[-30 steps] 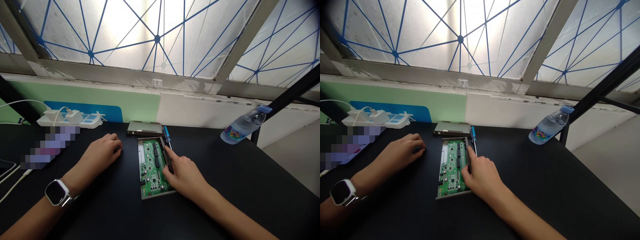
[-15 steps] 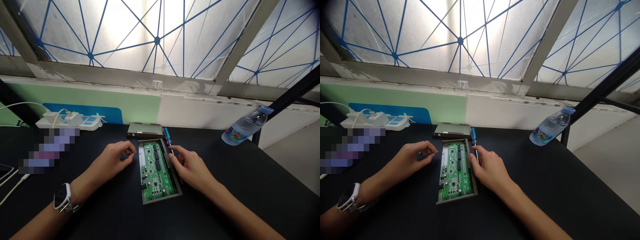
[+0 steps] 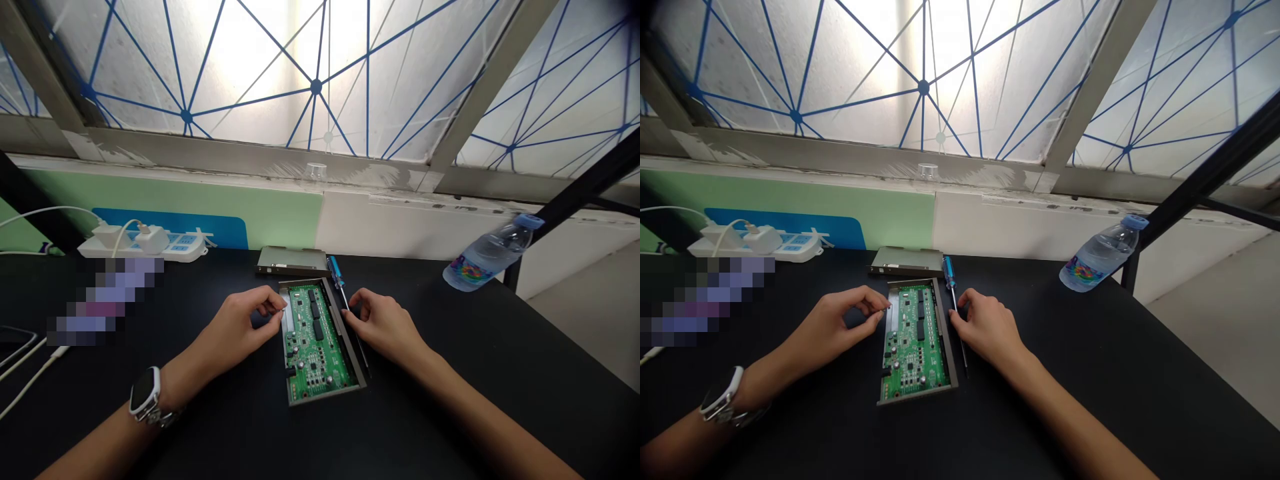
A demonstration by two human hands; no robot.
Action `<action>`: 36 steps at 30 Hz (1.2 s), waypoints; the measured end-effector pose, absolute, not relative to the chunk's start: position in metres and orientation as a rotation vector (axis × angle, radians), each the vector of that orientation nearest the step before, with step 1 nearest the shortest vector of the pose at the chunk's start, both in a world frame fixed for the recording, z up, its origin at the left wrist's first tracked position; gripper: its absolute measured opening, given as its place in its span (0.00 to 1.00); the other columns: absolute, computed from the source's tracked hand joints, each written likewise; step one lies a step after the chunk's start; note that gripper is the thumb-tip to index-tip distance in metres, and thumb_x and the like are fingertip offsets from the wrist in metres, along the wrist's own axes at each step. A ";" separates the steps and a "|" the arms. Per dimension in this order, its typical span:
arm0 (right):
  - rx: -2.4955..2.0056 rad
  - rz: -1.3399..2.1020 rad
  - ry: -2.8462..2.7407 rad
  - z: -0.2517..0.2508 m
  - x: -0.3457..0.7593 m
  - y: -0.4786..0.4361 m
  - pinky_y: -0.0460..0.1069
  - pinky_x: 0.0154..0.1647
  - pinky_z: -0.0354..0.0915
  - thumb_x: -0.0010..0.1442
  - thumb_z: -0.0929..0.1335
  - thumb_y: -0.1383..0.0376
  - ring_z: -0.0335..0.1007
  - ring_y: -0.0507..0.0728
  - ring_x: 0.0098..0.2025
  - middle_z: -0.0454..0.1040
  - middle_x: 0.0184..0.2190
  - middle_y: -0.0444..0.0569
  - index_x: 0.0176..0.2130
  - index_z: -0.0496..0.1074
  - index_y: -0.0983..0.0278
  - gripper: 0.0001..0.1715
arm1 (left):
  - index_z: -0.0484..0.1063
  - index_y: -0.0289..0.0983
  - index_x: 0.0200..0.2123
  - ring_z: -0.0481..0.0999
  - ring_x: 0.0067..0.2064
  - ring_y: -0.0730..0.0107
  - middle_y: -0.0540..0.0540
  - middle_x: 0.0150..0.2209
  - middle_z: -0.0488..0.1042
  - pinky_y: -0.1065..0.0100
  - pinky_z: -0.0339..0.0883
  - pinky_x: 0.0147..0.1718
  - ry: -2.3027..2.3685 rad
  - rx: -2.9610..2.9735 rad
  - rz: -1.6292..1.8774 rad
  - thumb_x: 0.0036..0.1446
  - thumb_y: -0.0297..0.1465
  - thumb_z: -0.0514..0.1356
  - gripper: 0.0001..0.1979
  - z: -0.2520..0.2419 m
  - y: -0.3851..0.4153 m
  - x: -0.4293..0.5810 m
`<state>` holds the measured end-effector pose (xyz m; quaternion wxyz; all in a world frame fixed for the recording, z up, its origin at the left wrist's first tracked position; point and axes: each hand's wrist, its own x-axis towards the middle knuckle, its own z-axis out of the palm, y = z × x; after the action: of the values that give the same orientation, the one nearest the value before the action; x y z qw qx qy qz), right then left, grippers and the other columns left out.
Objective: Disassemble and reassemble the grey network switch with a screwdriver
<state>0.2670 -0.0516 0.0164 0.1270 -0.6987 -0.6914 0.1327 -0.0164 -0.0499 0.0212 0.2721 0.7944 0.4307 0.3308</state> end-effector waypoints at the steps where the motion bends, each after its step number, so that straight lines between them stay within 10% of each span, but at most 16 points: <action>1: -2.034 0.379 -2.010 0.016 0.267 -0.052 0.48 0.27 0.51 0.61 0.68 0.58 0.70 0.55 0.28 0.75 0.24 0.42 0.36 0.74 0.60 0.08 | 0.75 0.39 0.38 0.80 0.40 0.65 0.46 0.41 0.81 0.65 0.74 0.40 1.151 2.096 0.904 0.63 0.31 0.60 0.04 0.021 -0.051 -0.015; 13: -1.417 1.088 -1.344 0.017 0.274 -0.045 0.45 0.21 0.41 0.57 0.70 0.58 0.43 0.47 0.18 0.57 0.16 0.32 0.34 0.61 0.60 0.14 | 0.76 0.40 0.37 0.80 0.37 0.67 0.49 0.35 0.80 0.67 0.73 0.38 1.099 1.952 0.930 0.64 0.31 0.60 0.04 0.021 -0.057 -0.008; 26: -0.986 1.285 -1.241 0.026 0.249 -0.065 0.43 0.18 0.61 0.66 0.71 0.54 0.76 0.54 0.27 0.80 0.31 0.47 0.39 0.62 0.60 0.16 | 0.73 0.41 0.52 0.82 0.40 0.68 0.51 0.37 0.81 0.68 0.75 0.41 1.031 2.090 0.872 0.65 0.29 0.61 0.12 0.012 -0.053 -0.008; 36: -0.961 1.201 -1.351 0.023 0.246 -0.068 0.44 0.17 0.66 0.69 0.69 0.56 0.78 0.56 0.30 0.79 0.32 0.49 0.39 0.65 0.61 0.13 | 0.73 0.42 0.51 0.83 0.39 0.69 0.52 0.37 0.82 0.69 0.75 0.40 1.017 2.146 0.896 0.64 0.29 0.62 0.12 0.007 -0.052 -0.007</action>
<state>0.2457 -0.0681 0.0227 0.5204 -0.4007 -0.5636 0.5009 -0.0068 -0.0519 0.0067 0.2970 0.8074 0.3826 0.3370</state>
